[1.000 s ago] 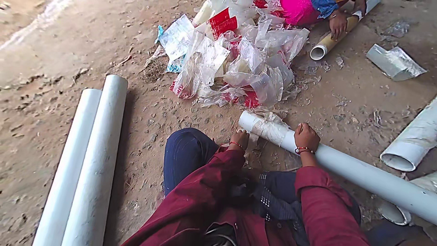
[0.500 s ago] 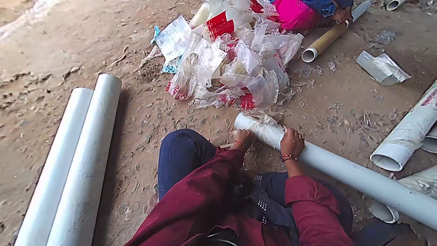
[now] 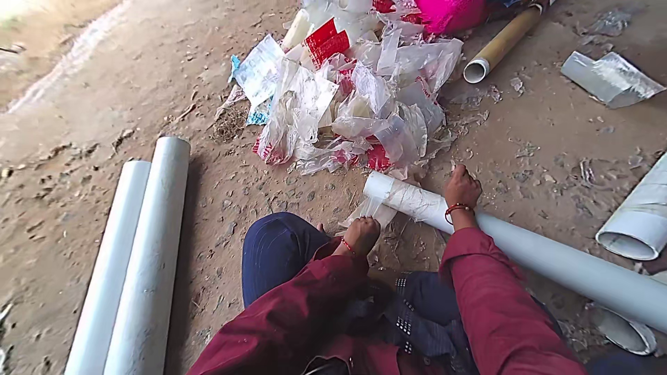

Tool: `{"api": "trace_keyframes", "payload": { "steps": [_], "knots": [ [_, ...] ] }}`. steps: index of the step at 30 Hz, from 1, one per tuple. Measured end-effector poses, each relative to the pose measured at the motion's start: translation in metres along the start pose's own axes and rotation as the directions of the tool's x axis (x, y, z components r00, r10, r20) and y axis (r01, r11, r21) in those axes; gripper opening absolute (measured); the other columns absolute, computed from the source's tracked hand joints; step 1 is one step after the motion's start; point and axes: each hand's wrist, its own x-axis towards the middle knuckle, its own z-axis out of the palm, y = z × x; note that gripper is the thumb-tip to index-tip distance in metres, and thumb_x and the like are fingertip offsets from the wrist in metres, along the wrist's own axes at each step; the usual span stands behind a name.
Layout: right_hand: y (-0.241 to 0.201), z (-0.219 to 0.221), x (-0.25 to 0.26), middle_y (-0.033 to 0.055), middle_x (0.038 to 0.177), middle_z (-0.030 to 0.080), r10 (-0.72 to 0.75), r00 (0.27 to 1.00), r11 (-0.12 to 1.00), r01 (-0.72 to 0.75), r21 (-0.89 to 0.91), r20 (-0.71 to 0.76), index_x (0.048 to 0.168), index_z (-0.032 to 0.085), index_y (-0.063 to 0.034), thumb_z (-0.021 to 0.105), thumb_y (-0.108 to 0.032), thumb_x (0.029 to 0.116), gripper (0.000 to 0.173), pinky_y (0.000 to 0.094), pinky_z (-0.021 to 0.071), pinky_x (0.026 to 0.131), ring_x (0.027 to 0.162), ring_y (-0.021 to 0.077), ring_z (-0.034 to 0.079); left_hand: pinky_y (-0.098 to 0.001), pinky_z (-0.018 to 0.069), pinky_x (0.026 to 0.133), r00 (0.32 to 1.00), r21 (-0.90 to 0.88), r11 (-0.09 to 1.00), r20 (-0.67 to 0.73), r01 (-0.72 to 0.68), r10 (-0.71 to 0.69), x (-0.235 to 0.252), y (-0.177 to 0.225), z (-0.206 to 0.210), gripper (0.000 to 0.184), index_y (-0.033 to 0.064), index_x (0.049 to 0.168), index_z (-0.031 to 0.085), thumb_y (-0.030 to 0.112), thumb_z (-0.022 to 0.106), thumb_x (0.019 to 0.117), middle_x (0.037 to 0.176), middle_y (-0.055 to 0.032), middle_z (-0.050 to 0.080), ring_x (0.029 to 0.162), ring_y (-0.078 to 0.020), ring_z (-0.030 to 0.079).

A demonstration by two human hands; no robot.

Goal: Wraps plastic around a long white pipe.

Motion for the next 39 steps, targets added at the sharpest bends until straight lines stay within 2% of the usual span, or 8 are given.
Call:
{"api": "trace_keyframes", "payload": {
  "steps": [4,9,13,18,25,27,30,39],
  "knots": [
    [0.004,0.006,0.012,0.0333,0.113,0.069,-0.050,0.998,0.998,0.052,0.038,-0.045,0.127,0.058,0.0088,0.037,-0.018,0.1131,0.037,0.0629,0.0477,0.093,0.107,0.0497,0.068,-0.0541,0.0429,0.113,0.985,-0.185,0.979,-0.165,-0.083,0.052,-0.007,-0.016,0.020,0.040,-0.0081,0.142,0.055,-0.005,0.040,0.1046,0.145,-0.0277,0.057,0.136,-0.0440,0.055],
    [0.006,0.009,-0.008,0.0325,0.106,0.071,-0.169,0.972,0.985,0.173,0.014,-0.165,0.125,0.064,0.0093,0.043,-0.011,0.1102,0.033,0.0609,0.0496,0.089,0.100,0.0486,0.071,-0.0584,0.0454,0.109,0.982,-0.408,0.894,0.102,0.185,-0.157,0.031,-0.021,-0.012,0.100,-0.0024,0.159,0.025,0.064,0.063,0.0943,0.147,-0.0320,0.050,0.131,-0.0451,0.056],
    [0.012,0.017,-0.034,0.0278,0.090,0.074,-0.454,0.809,0.889,0.438,-0.132,-0.374,0.108,0.073,0.0103,0.053,0.001,0.1012,0.023,0.0557,0.0546,0.075,0.081,0.0453,0.074,-0.0717,0.0267,0.114,0.942,-0.184,0.927,-0.015,0.328,-0.336,0.075,0.015,0.019,0.098,-0.0100,0.160,0.015,0.031,0.074,0.0935,0.167,-0.0342,0.010,0.152,-0.0529,0.022],
    [0.027,0.014,-0.076,0.0208,0.083,0.075,-0.621,0.631,0.782,0.540,-0.310,-0.466,0.102,0.078,0.0039,0.056,-0.001,0.0960,0.023,0.0503,0.0545,0.067,0.072,0.0396,0.073,-0.0576,0.0257,0.121,0.960,-0.351,0.894,0.073,0.280,-0.271,0.073,0.030,0.039,0.052,-0.0166,0.155,0.022,0.009,0.033,0.1115,0.160,-0.0396,0.026,0.151,-0.0511,0.028],
    [0.001,0.004,-0.112,0.0261,0.102,0.074,-0.210,0.923,0.978,0.200,-0.064,-0.323,0.113,0.075,0.0027,0.053,-0.009,0.1041,0.026,0.0591,0.0522,0.082,0.095,0.0459,0.072,-0.0612,0.0474,0.102,0.969,-0.221,0.964,0.165,-0.146,0.185,-0.017,0.007,-0.015,0.038,-0.0180,0.132,0.054,0.010,0.043,0.1083,0.138,-0.0393,0.054,0.129,-0.0530,0.055],
    [-0.010,0.015,-0.131,0.0256,0.099,0.074,-0.175,0.912,0.983,0.181,-0.017,-0.372,0.108,0.076,0.0018,0.056,-0.009,0.1024,0.024,0.0595,0.0528,0.080,0.091,0.0460,0.072,-0.0478,0.0301,0.121,0.971,-0.323,0.924,0.185,0.204,-0.150,-0.066,0.056,-0.053,0.044,-0.0114,0.151,0.040,0.009,0.037,0.1111,0.159,-0.0275,0.041,0.149,-0.0387,0.038],
    [-0.013,0.032,-0.137,0.0238,0.098,0.074,-0.259,0.900,0.966,0.247,-0.080,-0.350,0.107,0.078,-0.0019,0.059,-0.003,0.0982,0.021,0.0611,0.0519,0.085,0.092,0.0447,0.072,-0.0571,0.0562,0.081,0.766,-0.191,0.966,-0.591,0.172,-0.253,0.036,0.036,0.063,0.032,-0.0118,0.091,0.073,0.008,0.049,0.0970,0.095,-0.0267,0.073,0.093,-0.0406,0.072],
    [-0.019,0.015,-0.068,0.0268,0.116,0.072,-0.216,0.963,0.976,0.210,-0.054,-0.160,0.125,0.073,-0.0011,0.050,-0.001,0.1025,0.032,0.0626,0.0447,0.100,0.109,0.0468,0.068,-0.0623,0.0517,0.094,0.976,0.007,0.976,0.001,0.219,-0.219,0.045,0.014,0.030,0.032,-0.0149,0.120,0.064,0.001,0.040,0.1052,0.126,-0.0318,0.065,0.120,-0.0484,0.063]
  ]
}}
